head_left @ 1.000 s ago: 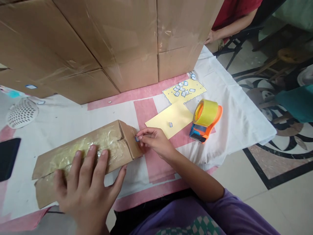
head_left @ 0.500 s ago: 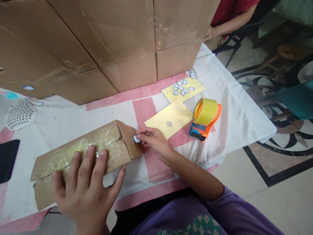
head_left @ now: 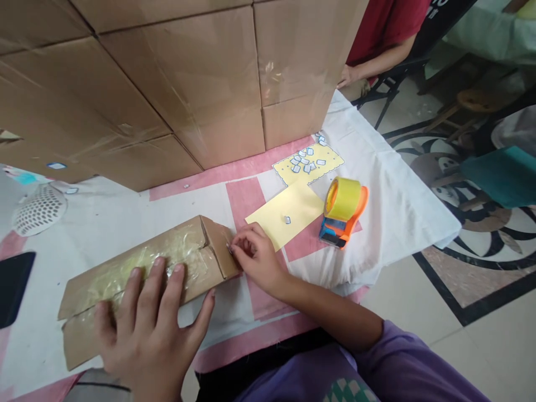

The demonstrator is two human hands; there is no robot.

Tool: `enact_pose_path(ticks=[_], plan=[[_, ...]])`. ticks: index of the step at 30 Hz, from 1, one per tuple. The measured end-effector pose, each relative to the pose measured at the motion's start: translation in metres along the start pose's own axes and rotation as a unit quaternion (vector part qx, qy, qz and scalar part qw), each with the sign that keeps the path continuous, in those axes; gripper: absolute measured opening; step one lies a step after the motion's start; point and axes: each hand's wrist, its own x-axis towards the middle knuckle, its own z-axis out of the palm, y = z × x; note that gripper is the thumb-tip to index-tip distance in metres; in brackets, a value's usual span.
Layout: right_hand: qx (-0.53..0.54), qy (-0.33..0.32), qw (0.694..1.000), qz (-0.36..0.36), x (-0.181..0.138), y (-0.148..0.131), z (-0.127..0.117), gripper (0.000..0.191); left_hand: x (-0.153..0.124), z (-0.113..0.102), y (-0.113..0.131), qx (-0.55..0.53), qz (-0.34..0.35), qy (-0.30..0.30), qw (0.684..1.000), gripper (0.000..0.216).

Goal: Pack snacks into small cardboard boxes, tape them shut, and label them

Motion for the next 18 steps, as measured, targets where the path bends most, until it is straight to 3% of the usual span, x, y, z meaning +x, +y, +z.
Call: enact_pose_path(ticks=[3, 6, 9, 14, 18], plan=[[-0.019, -0.041, 0.998, -0.042, -0.01, -0.003, -0.003, 0.015, 0.0, 0.0, -0.001, 0.001, -0.01, 0.01, 1.0, 0.092], [-0.061, -0.113, 0.989, -0.075, -0.024, -0.007, -0.006, 0.044, -0.002, 0.0, -0.007, 0.01, 0.001, -0.016, 1.0, 0.099], [-0.069, -0.152, 0.984, -0.06, -0.038, -0.008, -0.006, 0.068, -0.004, 0.0, -0.014, 0.006, 0.011, -0.014, 1.0, 0.1], [-0.024, -0.092, 0.995, -0.037, -0.049, -0.001, 0.0, 0.072, -0.004, 0.0, -0.016, 0.003, 0.016, -0.004, 1.0, 0.1], [-0.034, -0.124, 0.991, -0.032, -0.044, -0.003, 0.001, 0.074, -0.005, 0.0, -0.022, 0.013, 0.024, -0.008, 1.0, 0.096]])
